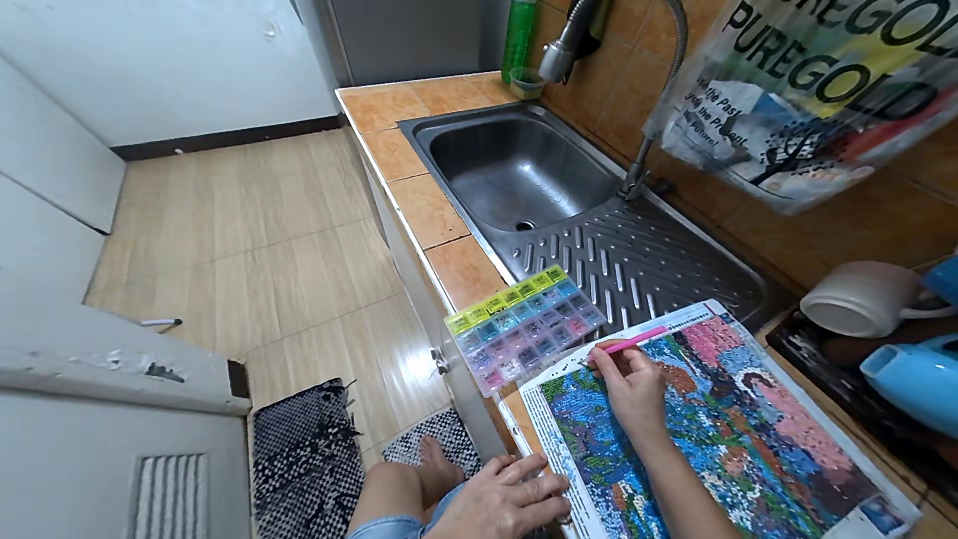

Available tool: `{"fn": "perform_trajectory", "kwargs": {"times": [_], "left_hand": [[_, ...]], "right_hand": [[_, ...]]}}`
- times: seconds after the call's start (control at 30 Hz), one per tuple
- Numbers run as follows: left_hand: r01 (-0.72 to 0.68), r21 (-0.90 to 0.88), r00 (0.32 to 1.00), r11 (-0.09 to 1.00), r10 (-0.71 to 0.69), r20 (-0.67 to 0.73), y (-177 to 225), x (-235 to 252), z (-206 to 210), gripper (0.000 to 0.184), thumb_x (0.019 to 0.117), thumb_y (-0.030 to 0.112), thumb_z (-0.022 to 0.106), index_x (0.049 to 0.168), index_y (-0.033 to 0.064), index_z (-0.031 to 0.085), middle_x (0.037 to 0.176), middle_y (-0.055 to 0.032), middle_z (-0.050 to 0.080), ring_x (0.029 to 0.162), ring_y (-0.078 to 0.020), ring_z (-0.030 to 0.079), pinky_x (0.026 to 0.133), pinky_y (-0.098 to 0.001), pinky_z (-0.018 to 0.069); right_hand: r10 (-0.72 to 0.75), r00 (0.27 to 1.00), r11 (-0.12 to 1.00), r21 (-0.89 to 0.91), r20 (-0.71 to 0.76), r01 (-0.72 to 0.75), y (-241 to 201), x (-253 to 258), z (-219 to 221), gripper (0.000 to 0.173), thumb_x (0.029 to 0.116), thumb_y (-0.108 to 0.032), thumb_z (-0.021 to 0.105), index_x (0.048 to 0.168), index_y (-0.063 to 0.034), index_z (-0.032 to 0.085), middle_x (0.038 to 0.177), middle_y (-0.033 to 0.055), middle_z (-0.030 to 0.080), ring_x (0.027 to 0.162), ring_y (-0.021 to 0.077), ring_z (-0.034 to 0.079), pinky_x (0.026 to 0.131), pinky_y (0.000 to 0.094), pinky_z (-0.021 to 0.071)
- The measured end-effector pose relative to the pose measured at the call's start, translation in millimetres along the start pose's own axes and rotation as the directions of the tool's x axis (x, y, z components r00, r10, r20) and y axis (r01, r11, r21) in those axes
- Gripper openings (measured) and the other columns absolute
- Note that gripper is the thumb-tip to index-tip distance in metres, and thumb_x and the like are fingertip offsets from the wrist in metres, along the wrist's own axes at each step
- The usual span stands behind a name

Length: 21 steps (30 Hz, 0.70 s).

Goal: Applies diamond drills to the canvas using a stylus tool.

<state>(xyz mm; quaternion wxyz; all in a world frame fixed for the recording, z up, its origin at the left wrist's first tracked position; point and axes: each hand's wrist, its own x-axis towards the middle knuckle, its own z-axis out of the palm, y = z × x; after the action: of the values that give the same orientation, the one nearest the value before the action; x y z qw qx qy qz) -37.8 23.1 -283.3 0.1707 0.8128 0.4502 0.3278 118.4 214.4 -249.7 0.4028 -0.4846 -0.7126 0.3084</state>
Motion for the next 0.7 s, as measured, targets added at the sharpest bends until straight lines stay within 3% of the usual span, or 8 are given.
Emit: {"fn": "perform_trajectory", "kwargs": {"times": [0.7], "left_hand": [[-0.01, 0.01, 1.0, 1.0, 0.011, -0.008, -1.2, 1.4, -1.2, 0.047, 0.0836, -0.012, 0.06, 0.119, 0.016, 0.073, 0.134, -0.0024, 0.069, 0.133, -0.0295, 0.058, 0.103, -0.0462, 0.0508]], "right_hand": [[-0.045, 0.999, 0.998, -0.032, 0.002, 0.045, -0.3, -2.2, 3.8, 0.012, 0.0944, -0.005, 0.064, 0.1, 0.0046, 0.07, 0.085, 0.0104, 0.07, 0.07, 0.0111, 0.068, 0.068, 0.0266, 0.0586]]}}
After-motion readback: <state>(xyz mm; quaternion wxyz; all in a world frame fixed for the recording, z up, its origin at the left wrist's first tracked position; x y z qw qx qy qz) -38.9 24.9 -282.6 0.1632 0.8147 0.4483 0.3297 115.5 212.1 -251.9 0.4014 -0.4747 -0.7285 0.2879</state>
